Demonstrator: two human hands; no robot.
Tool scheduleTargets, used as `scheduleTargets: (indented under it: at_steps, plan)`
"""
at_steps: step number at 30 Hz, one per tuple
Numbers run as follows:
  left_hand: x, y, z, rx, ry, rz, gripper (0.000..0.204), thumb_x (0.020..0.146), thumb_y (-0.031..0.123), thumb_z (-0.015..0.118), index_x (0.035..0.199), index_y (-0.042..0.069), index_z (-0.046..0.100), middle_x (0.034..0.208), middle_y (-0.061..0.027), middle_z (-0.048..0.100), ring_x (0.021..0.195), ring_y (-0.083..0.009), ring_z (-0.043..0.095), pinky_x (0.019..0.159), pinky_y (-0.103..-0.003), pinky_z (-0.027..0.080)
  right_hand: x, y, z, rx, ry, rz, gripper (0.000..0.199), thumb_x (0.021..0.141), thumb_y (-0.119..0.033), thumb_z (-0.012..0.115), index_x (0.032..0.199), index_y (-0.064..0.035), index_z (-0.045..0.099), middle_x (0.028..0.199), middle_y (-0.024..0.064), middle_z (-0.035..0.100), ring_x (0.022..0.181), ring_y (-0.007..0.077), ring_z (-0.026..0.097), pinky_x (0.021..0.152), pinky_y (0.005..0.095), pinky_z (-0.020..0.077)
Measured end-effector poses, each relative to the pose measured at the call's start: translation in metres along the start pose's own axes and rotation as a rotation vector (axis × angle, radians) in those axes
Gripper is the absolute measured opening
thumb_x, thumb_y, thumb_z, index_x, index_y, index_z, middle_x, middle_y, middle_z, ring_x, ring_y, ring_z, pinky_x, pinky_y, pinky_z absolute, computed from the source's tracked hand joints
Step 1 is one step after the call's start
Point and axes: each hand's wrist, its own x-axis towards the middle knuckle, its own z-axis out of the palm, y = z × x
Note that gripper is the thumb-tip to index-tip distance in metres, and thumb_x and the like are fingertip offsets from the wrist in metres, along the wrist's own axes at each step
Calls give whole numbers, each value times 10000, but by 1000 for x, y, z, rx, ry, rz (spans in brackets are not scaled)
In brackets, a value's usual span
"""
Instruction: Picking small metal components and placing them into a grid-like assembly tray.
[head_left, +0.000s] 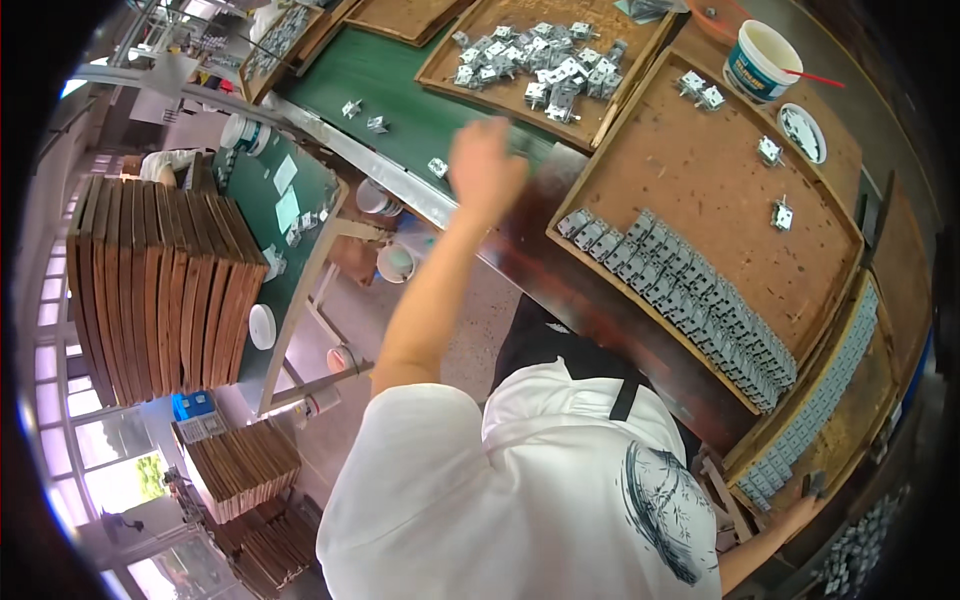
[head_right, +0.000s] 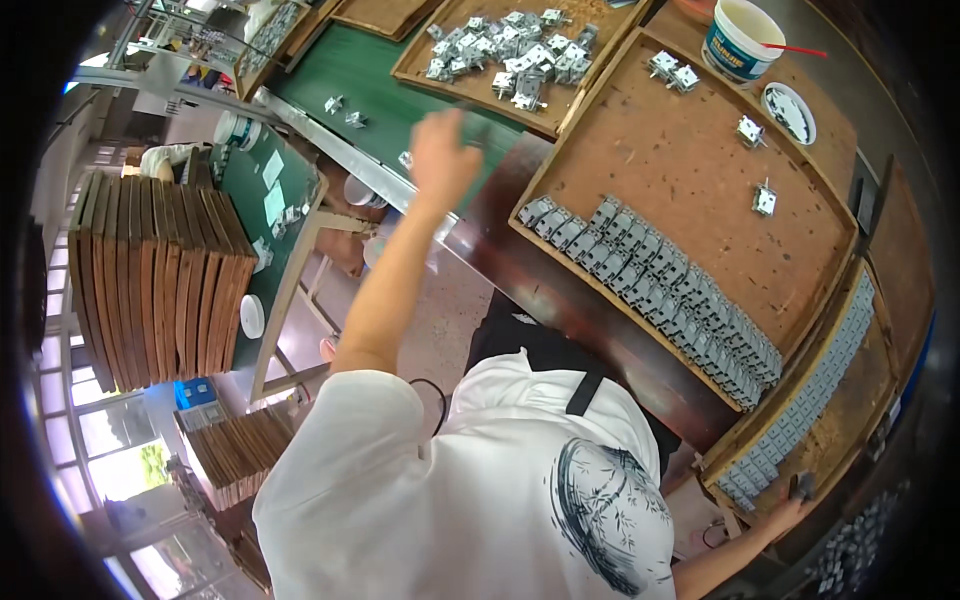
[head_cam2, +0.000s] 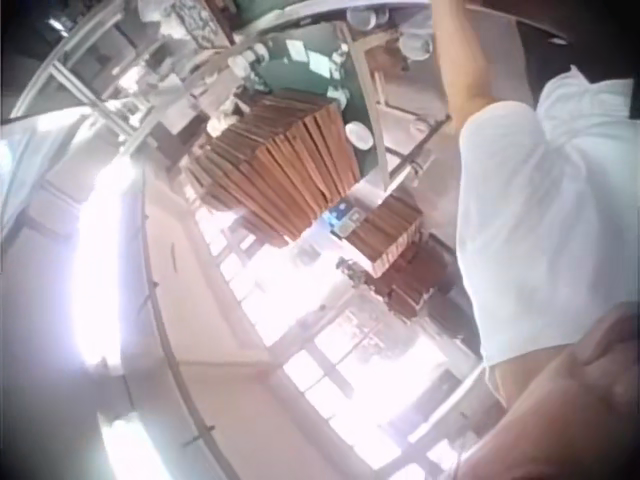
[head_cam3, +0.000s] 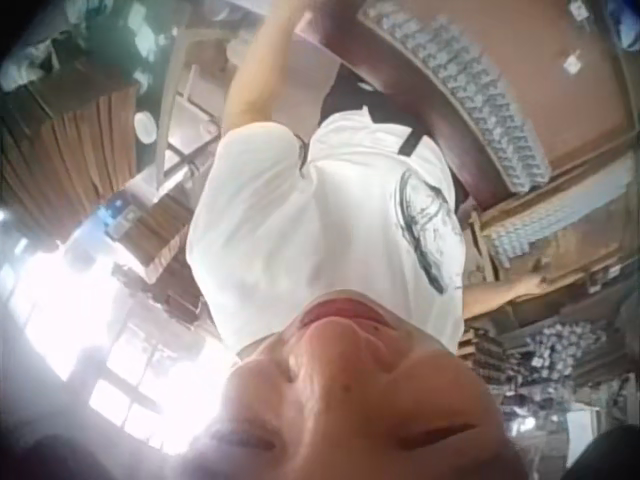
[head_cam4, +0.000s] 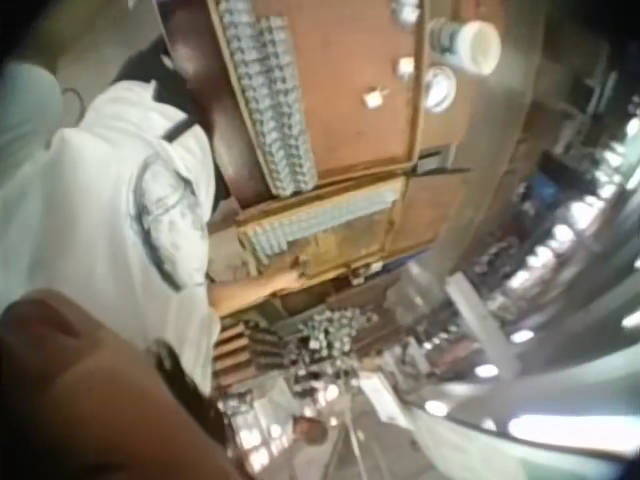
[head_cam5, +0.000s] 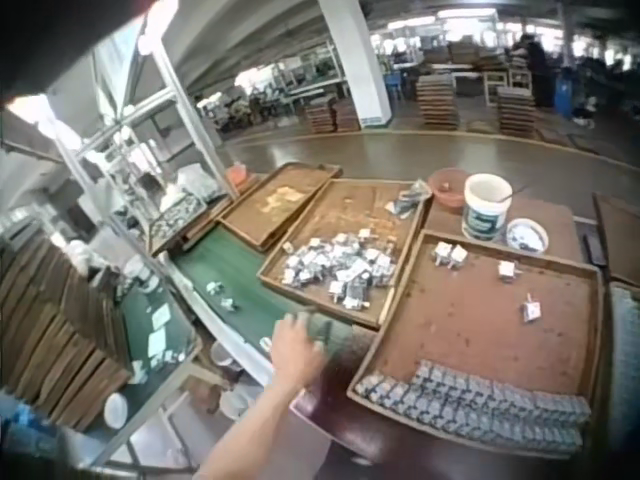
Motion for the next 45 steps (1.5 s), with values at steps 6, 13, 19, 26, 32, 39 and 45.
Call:
scheduleTargets:
  at_steps: [6, 13, 19, 26, 32, 39, 45]
  plan:
    - [23, -134, 8, 457, -351, -483, 490, 785, 441, 664, 1118, 91, 585, 1015, -169, 690, 949, -372, 661, 779, -485, 525, -16, -45, 55, 553, -268, -101, 346, 964, -112, 503, 1299, -27, 510, 1267, 136, 562, 1092, 255, 598, 924, 356, 516]
    - [18, -168, 16, -4, -356, -591, 348, 743, 324, 675, 972, 64, 702, 959, -177, 698, 880, -355, 675, 781, -465, 532, -98, -87, 138, 583, -548, -207, 298, 928, -13, 584, 1225, -21, 593, 1118, 87, 645, 917, 167, 652, 668, 270, 557]
    - [-21, -214, 37, -289, -382, -713, 421, 649, 203, 730, 1040, 49, 694, 952, -165, 707, 872, -312, 677, 772, -389, 524, -144, -120, 166, 541, -705, -172, 269, 890, -50, 666, 1152, 5, 633, 963, 70, 666, 779, 146, 645, 618, 259, 530]
    - [-34, -82, -12, -1108, -291, -719, 429, 751, -97, 565, 1173, -32, 607, 1025, -138, 675, 936, -222, 665, 822, -320, 555, -177, -142, 182, 524, -833, -322, 328, 869, -23, 670, 1188, 0, 600, 954, 46, 628, 812, 132, 613, 649, 267, 509]
    - [-71, 96, -49, -1682, -599, -552, 362, 804, -81, 651, 1159, -22, 616, 1073, -90, 636, 1001, -181, 632, 880, -302, 537, -242, -182, 193, 391, -1253, -192, 221, 901, -91, 600, 1111, -25, 593, 925, 46, 631, 760, 145, 609, 646, 282, 514]
    - [-90, 145, -61, -1648, -881, -191, 392, 814, -52, 691, 1196, 4, 623, 1169, -22, 600, 1068, -131, 585, 914, -282, 485, -234, -202, 189, 7, -853, -1070, 259, 809, -155, 738, 964, 4, 606, 860, 126, 614, 726, 275, 606, 637, 336, 490]
    - [-104, 168, -60, -1462, -892, -53, 364, 857, -36, 651, 1217, -11, 606, 1122, -34, 575, 1046, -129, 574, 888, -264, 482, -230, -193, 180, -11, -789, -1177, 204, 741, -52, 713, 880, 17, 580, 829, 129, 548, 689, 298, 567, 575, 359, 463]
